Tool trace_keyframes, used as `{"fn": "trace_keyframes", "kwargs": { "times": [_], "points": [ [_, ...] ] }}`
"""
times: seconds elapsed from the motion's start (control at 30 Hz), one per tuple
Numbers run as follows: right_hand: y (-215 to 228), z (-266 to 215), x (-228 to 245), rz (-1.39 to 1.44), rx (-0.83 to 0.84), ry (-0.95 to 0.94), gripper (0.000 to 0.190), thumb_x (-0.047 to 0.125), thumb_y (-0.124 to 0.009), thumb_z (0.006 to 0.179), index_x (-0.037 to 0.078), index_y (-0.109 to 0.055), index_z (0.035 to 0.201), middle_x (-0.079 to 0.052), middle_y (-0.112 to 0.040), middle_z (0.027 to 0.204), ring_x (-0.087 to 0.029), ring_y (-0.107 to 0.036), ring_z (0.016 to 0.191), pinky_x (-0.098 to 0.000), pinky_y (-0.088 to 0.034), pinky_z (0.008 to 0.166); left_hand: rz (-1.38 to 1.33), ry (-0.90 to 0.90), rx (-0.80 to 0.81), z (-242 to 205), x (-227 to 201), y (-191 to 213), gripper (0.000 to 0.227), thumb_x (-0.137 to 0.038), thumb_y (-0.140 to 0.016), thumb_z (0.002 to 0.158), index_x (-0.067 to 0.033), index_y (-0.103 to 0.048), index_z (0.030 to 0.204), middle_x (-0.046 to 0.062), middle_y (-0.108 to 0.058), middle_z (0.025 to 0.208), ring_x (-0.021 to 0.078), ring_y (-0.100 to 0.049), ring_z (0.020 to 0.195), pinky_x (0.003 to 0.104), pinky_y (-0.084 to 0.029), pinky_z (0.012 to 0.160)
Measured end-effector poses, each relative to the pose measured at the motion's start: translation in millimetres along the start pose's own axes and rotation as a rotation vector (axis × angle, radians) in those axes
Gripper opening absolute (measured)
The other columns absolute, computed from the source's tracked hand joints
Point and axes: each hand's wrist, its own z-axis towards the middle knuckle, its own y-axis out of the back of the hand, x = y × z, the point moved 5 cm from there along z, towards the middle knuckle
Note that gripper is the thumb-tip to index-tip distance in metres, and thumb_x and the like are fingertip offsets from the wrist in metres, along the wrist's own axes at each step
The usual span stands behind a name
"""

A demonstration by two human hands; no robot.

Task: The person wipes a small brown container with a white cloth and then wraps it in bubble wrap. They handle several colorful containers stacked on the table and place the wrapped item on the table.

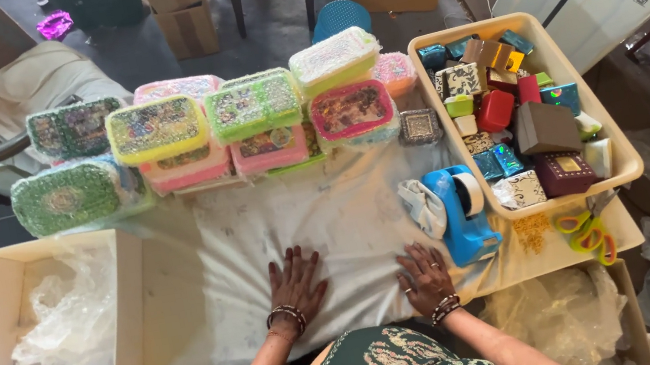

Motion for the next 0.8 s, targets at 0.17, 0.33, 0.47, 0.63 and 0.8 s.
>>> {"fn": "trace_keyframes", "kwargs": {
  "times": [0.17,0.33,0.47,0.63,0.8],
  "points": [
    [-6,-2,-7,0.016,0.012,-0.009,0.038,0.027,-0.066,0.088,0.015,-0.065,0.124,-0.013,-0.056,0.143,-0.033,-0.047,0.139,-0.0536,-0.029,0.117,0.057,0.028,0.013,-3,-1,-10,0.068,-0.053,-0.043,0.099,-0.0289,-0.025,0.160,0.011,-0.014,0.169,0.0285,-0.009,0.156,0.061,-0.004,0.122],
    [-3,2,-8,0.047,0.018,0.013,0.039,0.027,-0.068,0.088,0.012,-0.068,0.124,-0.015,-0.056,0.144,-0.034,-0.045,0.139,-0.0574,-0.027,0.116,0.101,0.057,-0.005,-8,-6,-11,0.068,-0.053,-0.042,0.099,-0.0296,-0.024,0.160,0.011,-0.014,0.169,0.0289,-0.010,0.156,0.060,-0.005,0.122],
    [4,31,-12,-0.109,0.024,0.108,0.029,0.025,-0.067,0.086,0.015,-0.073,0.112,-0.012,-0.060,0.137,-0.036,-0.045,0.141,-0.0672,-0.019,0.120,0.077,0.131,0.036,-24,-19,-13,0.068,-0.053,-0.040,0.099,-0.0300,-0.023,0.161,0.009,-0.013,0.169,0.0285,-0.007,0.156,0.060,-0.002,0.122],
    [4,92,-39,-0.225,-0.062,0.163,0.035,0.020,-0.062,0.089,0.015,-0.069,0.123,-0.020,-0.056,0.145,-0.039,-0.045,0.140,-0.0653,-0.018,0.121,0.059,0.197,0.047,-45,-32,-30,0.068,-0.054,-0.040,0.099,-0.0296,-0.023,0.160,0.009,-0.011,0.170,0.0276,-0.005,0.157,0.059,0.000,0.122],
    [-33,111,-77,-0.441,0.209,0.072,0.059,0.009,-0.060,0.077,0.017,-0.062,0.135,-0.022,-0.062,0.132,-0.035,-0.057,0.125,-0.0558,-0.026,0.118,0.009,0.204,-0.012,-63,-47,-41,0.067,-0.051,-0.041,0.099,-0.0272,-0.026,0.160,0.008,-0.015,0.169,0.0276,-0.006,0.157,0.060,-0.002,0.122]
  ]
}}
